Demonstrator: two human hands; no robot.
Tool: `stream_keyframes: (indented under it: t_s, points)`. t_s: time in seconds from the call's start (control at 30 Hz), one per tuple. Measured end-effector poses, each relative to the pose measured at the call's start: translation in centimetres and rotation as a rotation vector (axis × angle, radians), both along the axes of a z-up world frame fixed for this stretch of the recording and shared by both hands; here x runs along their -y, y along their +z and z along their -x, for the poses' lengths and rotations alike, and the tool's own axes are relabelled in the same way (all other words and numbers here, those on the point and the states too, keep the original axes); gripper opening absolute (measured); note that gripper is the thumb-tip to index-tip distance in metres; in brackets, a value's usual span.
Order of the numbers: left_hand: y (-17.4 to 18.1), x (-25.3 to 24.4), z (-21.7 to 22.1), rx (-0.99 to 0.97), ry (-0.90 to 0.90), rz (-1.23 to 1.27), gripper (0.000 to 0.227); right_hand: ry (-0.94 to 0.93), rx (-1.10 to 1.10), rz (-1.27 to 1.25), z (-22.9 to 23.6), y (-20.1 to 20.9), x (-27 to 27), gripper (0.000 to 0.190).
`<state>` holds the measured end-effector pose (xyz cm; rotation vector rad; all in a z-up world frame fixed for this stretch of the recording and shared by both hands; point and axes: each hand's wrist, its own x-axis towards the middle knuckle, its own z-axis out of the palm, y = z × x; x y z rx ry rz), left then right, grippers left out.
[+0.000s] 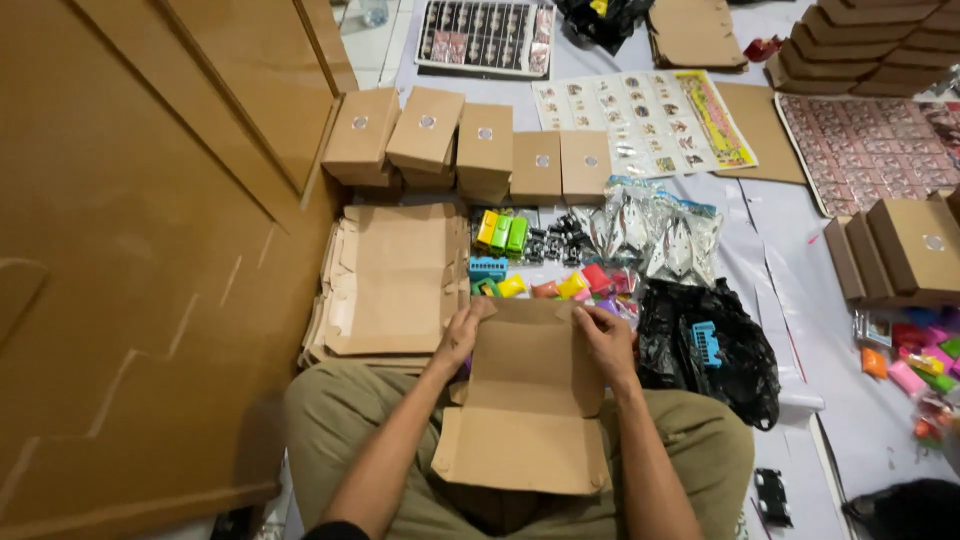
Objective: Folding a cardboard box and filling it with small plastic toys while sitting on the floor.
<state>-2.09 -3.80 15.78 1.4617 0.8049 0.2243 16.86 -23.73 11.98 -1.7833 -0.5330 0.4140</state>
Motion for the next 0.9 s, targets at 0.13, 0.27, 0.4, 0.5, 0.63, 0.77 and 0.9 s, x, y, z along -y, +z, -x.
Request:
stream_keyframes:
  t_s: [0.13, 0.27, 0.4, 0.5, 0.63, 0.77, 0.9]
  points:
    - [-0.6, 0.1, -0.4, -0.128, -0.007, 0.026, 0.095, 0.003, 0.005, 0.014, 0.7, -0.1, -0.2, 0.016]
    - [-0.7, 0.4, 0.0, -0.084, 0.012, 0.038, 0.08, -0.012, -0.014, -0.045, 0.9, -0.7, -0.6, 0.018]
    - [0.5, 0.5, 0.6, -0.039, -0.006, 0.061, 0.086, -0.01, -0.058, -0.072, 1.8, 1.6, -0.7, 0.015]
    - [-1.0, 0.2, 0.3, 0.0, -0.014, 0.038, 0.085, -0.027, -0.065, -0.102, 1.6, 1.0, -0.7, 0.013]
    - [-5.7, -1.2, 0.0, 0.086, 0.03, 0.034, 0.062, -0.029, -0.065, -0.091, 1.8, 1.9, -0.5, 0.011]
    - [1.5, 1.0, 0.4, 0.034, 0.026, 0.06, 0.082, -0.046, -0.008, -0.026, 1.5, 1.8, -0.5, 0.01]
    - [-0.8, 0.4, 0.3, 0.042, -0.022, 0.054, 0.088, -0.055, 0.004, 0.001, 1.5, 2.1, -0.3, 0.009]
